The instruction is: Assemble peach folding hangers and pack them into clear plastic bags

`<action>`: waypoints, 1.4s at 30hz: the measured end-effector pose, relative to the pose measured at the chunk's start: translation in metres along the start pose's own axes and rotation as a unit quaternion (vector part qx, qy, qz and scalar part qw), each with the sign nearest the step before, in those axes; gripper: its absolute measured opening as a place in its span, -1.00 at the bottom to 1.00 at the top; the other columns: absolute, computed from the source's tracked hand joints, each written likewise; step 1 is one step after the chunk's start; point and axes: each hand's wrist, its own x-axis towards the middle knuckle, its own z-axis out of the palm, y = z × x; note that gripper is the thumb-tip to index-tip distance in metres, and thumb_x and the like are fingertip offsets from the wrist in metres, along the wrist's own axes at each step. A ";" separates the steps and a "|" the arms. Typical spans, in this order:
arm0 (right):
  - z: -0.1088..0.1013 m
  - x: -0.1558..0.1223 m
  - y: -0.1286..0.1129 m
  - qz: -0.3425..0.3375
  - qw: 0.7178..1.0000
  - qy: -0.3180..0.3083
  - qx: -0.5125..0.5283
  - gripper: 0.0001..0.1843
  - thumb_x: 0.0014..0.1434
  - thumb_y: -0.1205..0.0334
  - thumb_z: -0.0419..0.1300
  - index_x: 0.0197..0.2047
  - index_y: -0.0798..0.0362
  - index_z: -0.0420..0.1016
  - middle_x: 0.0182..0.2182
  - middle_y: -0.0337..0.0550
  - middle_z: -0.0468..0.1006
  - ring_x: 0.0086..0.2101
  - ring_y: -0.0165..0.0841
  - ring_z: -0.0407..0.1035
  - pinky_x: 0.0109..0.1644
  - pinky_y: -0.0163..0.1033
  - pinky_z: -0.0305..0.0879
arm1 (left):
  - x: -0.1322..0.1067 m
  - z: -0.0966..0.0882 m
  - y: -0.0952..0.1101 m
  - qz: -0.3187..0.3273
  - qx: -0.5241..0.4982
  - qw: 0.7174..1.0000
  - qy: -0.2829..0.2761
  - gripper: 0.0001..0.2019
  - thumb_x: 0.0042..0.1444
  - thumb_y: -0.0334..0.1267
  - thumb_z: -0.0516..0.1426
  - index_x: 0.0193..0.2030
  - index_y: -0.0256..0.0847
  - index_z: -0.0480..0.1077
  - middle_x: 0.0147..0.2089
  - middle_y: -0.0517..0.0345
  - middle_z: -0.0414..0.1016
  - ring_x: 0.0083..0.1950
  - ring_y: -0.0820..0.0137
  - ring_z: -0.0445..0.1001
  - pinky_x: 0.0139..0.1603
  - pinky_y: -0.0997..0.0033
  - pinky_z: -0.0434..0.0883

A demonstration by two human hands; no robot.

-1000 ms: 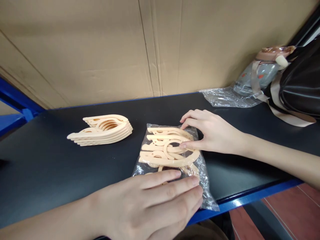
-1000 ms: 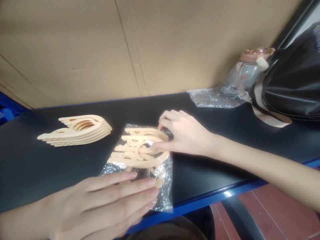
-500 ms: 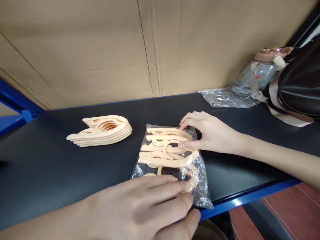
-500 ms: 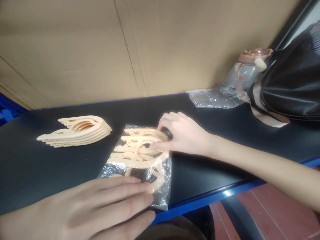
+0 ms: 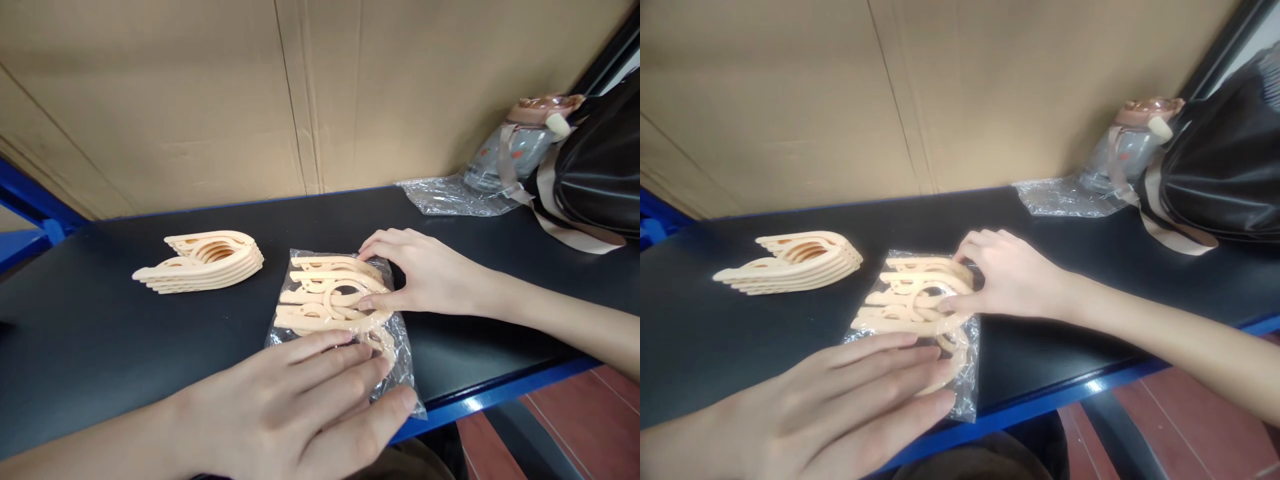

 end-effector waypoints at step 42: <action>0.009 0.006 0.009 -0.062 0.995 -0.024 0.075 -0.41 0.29 -0.22 0.04 0.09 0.12 0.41 -0.01 0.01 0.47 -0.08 -0.17 0.32 0.06 0.01 0.23 | 0.004 -0.002 -0.011 -0.207 -0.105 0.966 -0.110 -0.58 0.29 -0.29 0.10 0.27 -0.24 0.22 0.09 0.02 0.44 0.12 0.28 0.34 0.15 0.32 0.29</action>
